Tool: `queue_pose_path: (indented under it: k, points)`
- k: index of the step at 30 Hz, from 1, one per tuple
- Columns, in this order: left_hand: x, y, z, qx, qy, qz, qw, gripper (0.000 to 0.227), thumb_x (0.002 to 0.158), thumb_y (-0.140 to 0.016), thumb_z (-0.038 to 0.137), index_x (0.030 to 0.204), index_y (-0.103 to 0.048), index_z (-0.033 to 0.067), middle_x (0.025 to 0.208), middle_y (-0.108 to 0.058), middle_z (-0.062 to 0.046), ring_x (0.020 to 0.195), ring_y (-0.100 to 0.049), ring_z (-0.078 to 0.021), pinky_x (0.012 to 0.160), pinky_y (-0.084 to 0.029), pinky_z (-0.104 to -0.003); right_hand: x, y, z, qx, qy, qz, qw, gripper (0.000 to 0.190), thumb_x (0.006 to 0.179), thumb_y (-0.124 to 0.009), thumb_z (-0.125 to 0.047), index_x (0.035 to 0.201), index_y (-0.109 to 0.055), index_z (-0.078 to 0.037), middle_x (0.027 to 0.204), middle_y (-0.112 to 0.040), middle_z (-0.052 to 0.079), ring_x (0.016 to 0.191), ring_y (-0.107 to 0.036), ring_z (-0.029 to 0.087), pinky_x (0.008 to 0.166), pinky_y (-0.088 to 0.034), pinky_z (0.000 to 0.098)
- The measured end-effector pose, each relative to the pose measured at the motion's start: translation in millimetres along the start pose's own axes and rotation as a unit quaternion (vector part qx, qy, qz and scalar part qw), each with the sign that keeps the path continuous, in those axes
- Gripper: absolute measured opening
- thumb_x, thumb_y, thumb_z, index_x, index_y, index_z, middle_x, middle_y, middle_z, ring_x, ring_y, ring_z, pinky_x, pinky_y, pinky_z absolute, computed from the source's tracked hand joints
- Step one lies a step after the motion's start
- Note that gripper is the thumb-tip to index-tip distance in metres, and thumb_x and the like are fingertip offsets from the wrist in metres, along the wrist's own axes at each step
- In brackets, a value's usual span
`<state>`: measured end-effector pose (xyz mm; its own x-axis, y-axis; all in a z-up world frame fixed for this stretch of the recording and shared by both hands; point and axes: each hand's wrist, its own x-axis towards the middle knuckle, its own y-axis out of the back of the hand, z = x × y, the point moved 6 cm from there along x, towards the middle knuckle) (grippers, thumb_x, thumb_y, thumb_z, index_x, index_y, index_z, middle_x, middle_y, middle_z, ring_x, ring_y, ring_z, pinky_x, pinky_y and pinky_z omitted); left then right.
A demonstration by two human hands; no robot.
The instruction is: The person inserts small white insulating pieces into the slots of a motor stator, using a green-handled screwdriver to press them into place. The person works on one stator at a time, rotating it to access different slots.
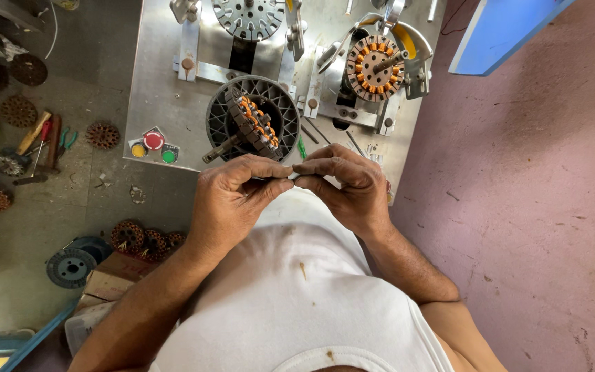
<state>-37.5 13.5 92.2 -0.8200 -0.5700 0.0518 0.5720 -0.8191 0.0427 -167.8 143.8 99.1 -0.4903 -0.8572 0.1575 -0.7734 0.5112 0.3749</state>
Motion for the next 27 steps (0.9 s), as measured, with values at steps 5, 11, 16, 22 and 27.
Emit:
queue_pose_path:
  k: [5,11,16,22,27]
  points:
    - [-6.6,4.2,5.8,0.029,-0.050,0.014,0.998,0.010,0.090,-0.082,0.006,0.097,-0.074,0.0047,0.099,-0.079,-0.006,0.086,-0.078,-0.0109,0.073,-0.067,-0.022,-1.9,-5.9,-5.2,-0.028,0.028,-0.003,0.999,0.013,0.091,-0.081,-0.007,0.101,-0.074,-0.007,0.101,-0.074,0.005,0.095,-0.075,0.012,0.079,-0.066,0.0242]
    - [-10.1,12.8,-2.1,0.045,-0.064,0.029,0.997,0.009,0.091,-0.081,0.006,0.098,-0.075,0.0060,0.098,-0.078,-0.006,0.086,-0.078,-0.0119,0.072,-0.067,-0.024,3.6,-17.2,-0.7,0.014,0.041,-0.022,0.999,0.014,0.090,-0.082,-0.003,0.101,-0.074,-0.007,0.099,-0.074,0.005,0.094,-0.073,0.011,0.077,-0.063,0.0231]
    - [-3.8,30.2,-22.4,0.087,-0.083,0.057,0.991,0.027,0.093,-0.081,0.010,0.118,-0.071,0.0068,0.112,-0.072,-0.007,0.091,-0.076,-0.0141,0.078,-0.065,-0.025,24.2,-20.6,12.7,0.035,0.009,-0.013,0.999,0.019,0.091,-0.081,0.002,0.107,-0.076,-0.007,0.104,-0.073,0.005,0.093,-0.073,0.010,0.080,-0.065,0.0229]
    - [17.7,51.7,-51.0,0.087,-0.087,0.054,0.991,0.055,0.096,-0.078,0.015,0.146,-0.057,0.0119,0.146,-0.049,-0.012,0.128,-0.060,-0.0252,0.101,-0.064,-0.035,52.9,-31.9,23.0,-0.090,-0.001,-0.007,0.996,0.017,0.093,-0.080,0.001,0.108,-0.076,-0.007,0.105,-0.072,0.004,0.094,-0.075,0.011,0.083,-0.067,0.0234]
    - [30.2,48.4,-59.2,0.094,-0.111,0.004,0.989,0.064,0.094,-0.080,0.016,0.151,-0.052,0.0154,0.159,-0.044,-0.013,0.149,-0.046,-0.0349,0.123,-0.046,-0.047,56.0,-38.3,25.3,-0.104,-0.006,0.004,0.995,0.016,0.093,-0.078,0.001,0.108,-0.075,-0.005,0.103,-0.071,0.004,0.092,-0.075,0.011,0.082,-0.067,0.0231]
